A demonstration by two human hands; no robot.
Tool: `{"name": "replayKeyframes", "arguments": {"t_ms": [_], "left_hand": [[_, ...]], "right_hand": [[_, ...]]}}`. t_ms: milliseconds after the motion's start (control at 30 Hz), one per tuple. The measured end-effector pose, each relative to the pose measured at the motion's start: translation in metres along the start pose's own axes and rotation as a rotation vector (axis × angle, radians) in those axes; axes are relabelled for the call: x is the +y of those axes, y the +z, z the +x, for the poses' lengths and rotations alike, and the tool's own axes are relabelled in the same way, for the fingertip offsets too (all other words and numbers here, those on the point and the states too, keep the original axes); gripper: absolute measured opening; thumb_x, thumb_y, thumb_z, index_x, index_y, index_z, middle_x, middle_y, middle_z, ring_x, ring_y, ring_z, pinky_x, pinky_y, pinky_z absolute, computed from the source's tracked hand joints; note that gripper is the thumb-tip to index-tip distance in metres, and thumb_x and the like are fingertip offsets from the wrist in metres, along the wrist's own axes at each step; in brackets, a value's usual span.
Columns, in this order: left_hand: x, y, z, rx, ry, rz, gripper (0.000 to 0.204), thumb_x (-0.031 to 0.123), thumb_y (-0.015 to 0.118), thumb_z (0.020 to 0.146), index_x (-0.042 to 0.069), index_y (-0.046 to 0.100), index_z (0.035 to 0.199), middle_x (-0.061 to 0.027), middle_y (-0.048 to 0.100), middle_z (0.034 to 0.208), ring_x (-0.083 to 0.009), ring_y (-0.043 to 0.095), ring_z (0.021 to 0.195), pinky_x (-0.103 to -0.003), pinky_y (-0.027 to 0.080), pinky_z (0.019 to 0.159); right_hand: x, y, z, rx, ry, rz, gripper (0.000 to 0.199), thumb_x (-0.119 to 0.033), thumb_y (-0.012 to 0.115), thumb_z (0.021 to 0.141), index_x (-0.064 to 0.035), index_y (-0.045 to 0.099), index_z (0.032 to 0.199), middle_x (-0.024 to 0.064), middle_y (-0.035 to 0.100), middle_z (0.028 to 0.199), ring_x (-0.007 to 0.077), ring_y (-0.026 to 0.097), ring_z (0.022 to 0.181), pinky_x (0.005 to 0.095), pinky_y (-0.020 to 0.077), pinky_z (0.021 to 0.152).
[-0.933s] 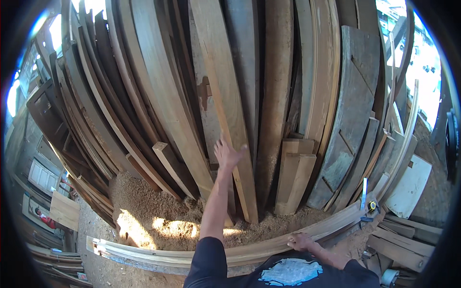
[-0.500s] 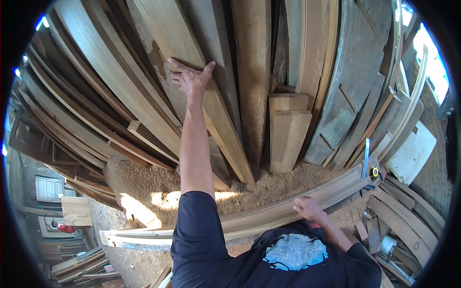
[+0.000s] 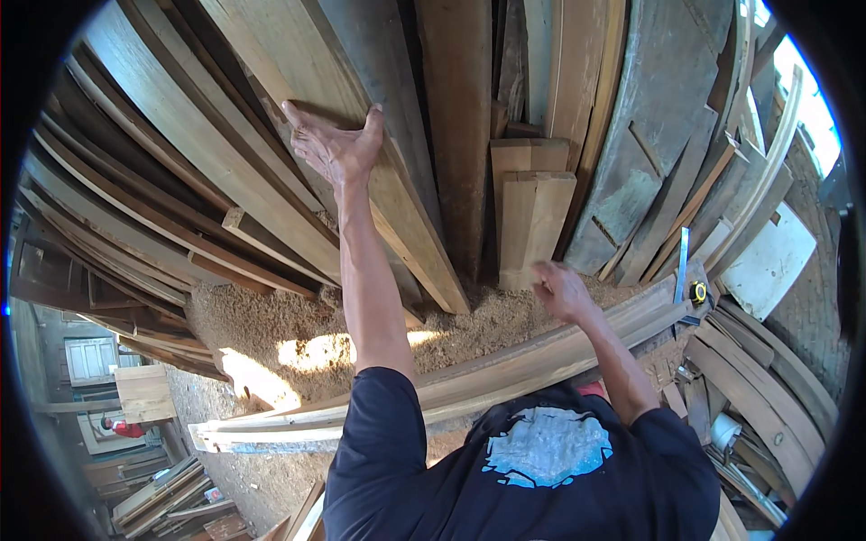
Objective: The person marks a wooden board with a square ruler and pencil, sands it using a sanding block, measures the board with a tape measure, and picks up another board from a stack.
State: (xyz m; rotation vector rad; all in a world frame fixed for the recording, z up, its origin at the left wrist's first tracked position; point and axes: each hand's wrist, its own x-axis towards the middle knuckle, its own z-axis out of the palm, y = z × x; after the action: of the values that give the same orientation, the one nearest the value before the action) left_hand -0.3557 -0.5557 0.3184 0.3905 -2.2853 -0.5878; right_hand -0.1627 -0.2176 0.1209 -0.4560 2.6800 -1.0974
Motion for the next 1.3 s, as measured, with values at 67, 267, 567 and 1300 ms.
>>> {"name": "replayKeyframes", "arguments": {"t_ms": [67,267,567,1300], "left_hand": [[0.003,-0.023,-0.020,0.010,0.008,-0.004,0.143,0.045,0.090,0.067,-0.004,-0.003,0.164,-0.0366,0.027,0.158,-0.0494,0.032,0.144,-0.057,0.028,0.122],[-0.004,-0.101,-0.087,0.075,0.038,-0.252,0.148,0.039,0.093,0.061,0.005,-0.007,0.165,-0.0315,0.016,0.163,-0.0446,0.024,0.151,-0.063,0.023,0.127],[-0.084,-0.213,-0.180,0.170,0.207,-0.601,0.139,0.054,0.097,0.065,0.017,0.008,0.166,-0.0225,0.046,0.151,-0.0359,0.057,0.131,-0.050,0.053,0.112],[-0.162,-0.301,-0.228,-0.081,0.107,-1.109,0.060,0.031,0.069,0.101,0.004,0.042,0.148,-0.0111,0.064,0.101,-0.0259,0.068,0.092,-0.045,0.061,0.086]], "right_hand": [[-0.022,-0.002,0.016,-0.003,-0.042,0.055,0.049,-0.022,0.074,0.092,-0.0040,0.059,0.134,0.0216,0.069,0.125,0.0441,0.063,0.118,0.0505,0.0518,0.099],[-0.080,0.049,0.054,-0.028,-0.215,0.000,0.077,-0.035,0.080,0.088,-0.0063,0.046,0.150,0.0228,0.060,0.139,0.0440,0.056,0.130,0.0505,0.0459,0.112],[-0.156,0.170,0.031,-0.385,-0.037,0.131,0.078,-0.051,0.077,0.091,-0.0136,0.046,0.151,0.0277,0.056,0.138,0.0423,0.053,0.130,0.0583,0.0470,0.109],[-0.136,0.260,-0.026,-0.301,-0.059,0.162,0.067,-0.029,0.082,0.083,-0.0128,0.055,0.142,0.0185,0.063,0.138,0.0402,0.054,0.134,0.0489,0.0426,0.115]]}}
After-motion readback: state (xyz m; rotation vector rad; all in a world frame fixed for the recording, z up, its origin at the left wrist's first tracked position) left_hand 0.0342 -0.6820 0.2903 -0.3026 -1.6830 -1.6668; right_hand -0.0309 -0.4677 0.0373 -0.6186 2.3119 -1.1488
